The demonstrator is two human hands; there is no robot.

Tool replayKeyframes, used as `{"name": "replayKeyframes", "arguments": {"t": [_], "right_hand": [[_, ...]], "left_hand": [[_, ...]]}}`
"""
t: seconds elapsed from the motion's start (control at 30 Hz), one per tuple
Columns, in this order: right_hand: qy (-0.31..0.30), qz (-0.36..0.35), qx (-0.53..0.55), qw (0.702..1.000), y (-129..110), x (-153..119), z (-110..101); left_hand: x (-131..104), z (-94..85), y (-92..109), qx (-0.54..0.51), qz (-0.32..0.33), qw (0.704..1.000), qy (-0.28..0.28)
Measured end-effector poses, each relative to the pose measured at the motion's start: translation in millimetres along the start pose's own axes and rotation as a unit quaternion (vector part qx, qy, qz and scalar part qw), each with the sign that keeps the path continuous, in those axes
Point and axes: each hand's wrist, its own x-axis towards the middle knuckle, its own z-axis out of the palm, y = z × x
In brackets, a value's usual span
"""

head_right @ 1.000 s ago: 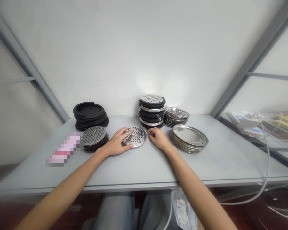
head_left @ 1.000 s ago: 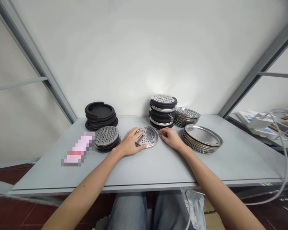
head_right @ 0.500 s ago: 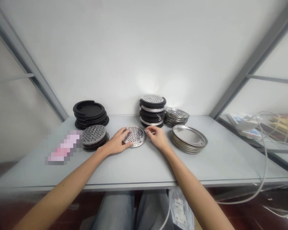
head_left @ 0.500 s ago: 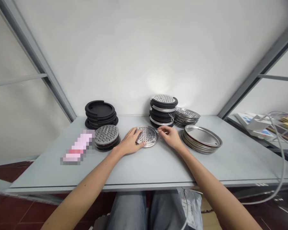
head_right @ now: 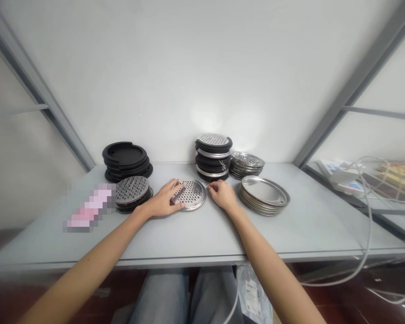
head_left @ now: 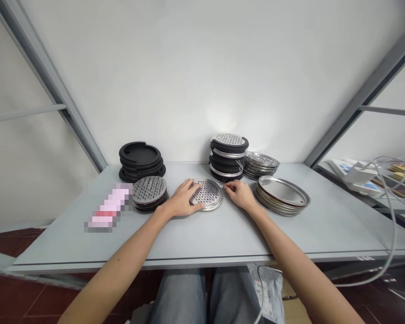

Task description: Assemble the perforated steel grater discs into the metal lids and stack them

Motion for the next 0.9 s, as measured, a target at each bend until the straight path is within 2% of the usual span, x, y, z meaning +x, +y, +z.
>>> {"name": "replayKeyframes", "arguments": {"t": [0.2,0.47,0.63,0.8,0.9], "right_hand": [[-0.010,-0.015,0.000,1.000,2.8,0.7,1.5],[0.016,-0.049,0.074,0.996,-1.1,0.3,0.2],[0.002,-0.069,0.087,0.994,-1.8,-0.1,2.1],[-0.005,-0.055,0.075,0.996,0.3,0.5,2.4],[-0.003,-0.039,0.070,0.997,0.6,0.5,0.7]], "left_hand": [[0.0,0.6,0.6,-0.005,-0.008,1.000,-0.018],[0.1,-7.0,2.0,-0.009,0.012,1.000,-0.015],[-0.4,-9.1,1.9,-0.004,0.005,1.000,-0.020],[0.3,-3.4,1.0,-0.006,-0.013,1.000,-0.018],[1.5,-2.5,0.6,-0.004,-0.002,1.000,-0.005]]}}
